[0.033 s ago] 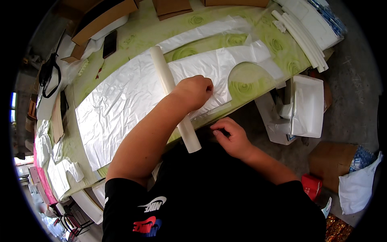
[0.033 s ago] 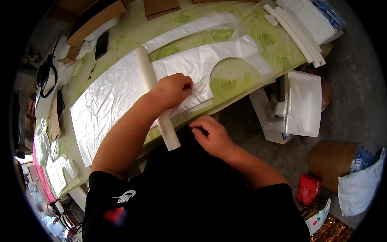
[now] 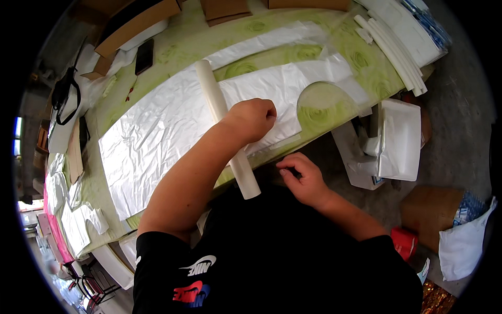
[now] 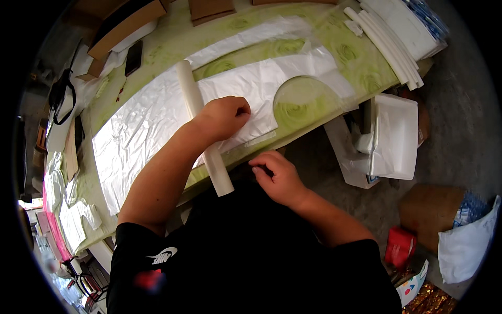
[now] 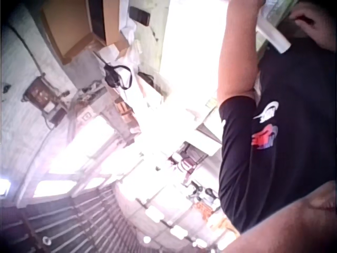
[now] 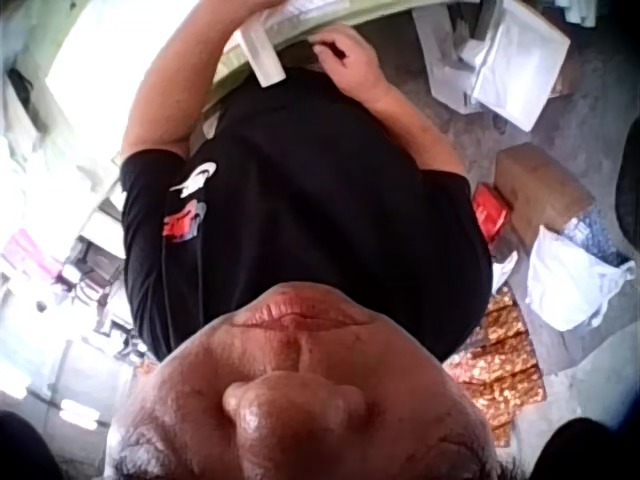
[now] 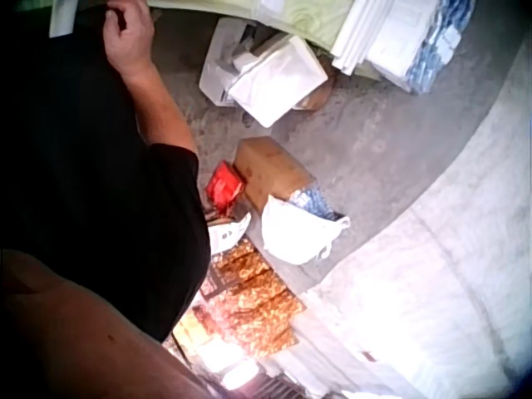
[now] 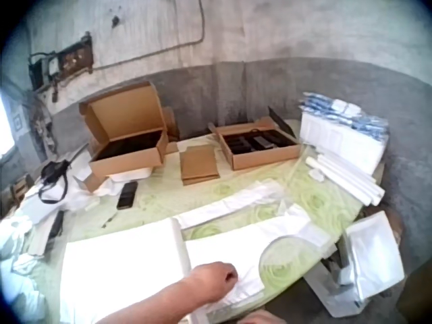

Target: The person repeatedly unrolls a clear plastic film, places it over a white flat object on the table, and folds the edges to wrap the item. The process is repeated multiple times with the same object.

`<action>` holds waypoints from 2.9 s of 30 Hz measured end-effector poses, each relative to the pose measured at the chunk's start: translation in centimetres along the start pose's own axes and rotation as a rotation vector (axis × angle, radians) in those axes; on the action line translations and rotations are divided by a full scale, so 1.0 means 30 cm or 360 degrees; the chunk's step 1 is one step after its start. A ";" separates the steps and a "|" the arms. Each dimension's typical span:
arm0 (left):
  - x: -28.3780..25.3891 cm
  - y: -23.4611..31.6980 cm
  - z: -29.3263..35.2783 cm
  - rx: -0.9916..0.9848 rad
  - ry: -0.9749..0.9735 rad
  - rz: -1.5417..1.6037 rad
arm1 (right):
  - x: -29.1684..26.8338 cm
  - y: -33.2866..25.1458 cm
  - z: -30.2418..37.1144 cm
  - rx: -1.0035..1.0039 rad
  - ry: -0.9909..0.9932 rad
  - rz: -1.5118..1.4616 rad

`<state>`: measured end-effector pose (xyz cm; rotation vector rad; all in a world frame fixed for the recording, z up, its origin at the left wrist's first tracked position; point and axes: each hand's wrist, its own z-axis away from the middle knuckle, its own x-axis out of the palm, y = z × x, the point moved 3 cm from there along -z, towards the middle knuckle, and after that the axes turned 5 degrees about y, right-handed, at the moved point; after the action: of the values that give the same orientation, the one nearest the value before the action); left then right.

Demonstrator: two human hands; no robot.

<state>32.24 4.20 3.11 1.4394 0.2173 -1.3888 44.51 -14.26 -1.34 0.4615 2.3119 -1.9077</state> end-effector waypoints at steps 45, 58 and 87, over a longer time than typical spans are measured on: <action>0.004 -0.029 0.027 0.0049 0.0073 0.0094 | -0.059 -0.066 -0.141 -0.0875 0.0192 0.0731; -0.025 -0.044 0.029 -0.0133 0.0066 0.0350 | -0.047 -0.025 -0.182 -0.0762 0.0138 0.0955; -0.038 -0.037 0.075 -0.0035 0.0820 0.1204 | -0.064 0.070 -0.570 -0.1112 0.0299 0.1353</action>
<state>29.72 3.54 3.99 1.6068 0.0009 -0.3965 48.81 2.42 0.73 1.2692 2.1361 -0.6563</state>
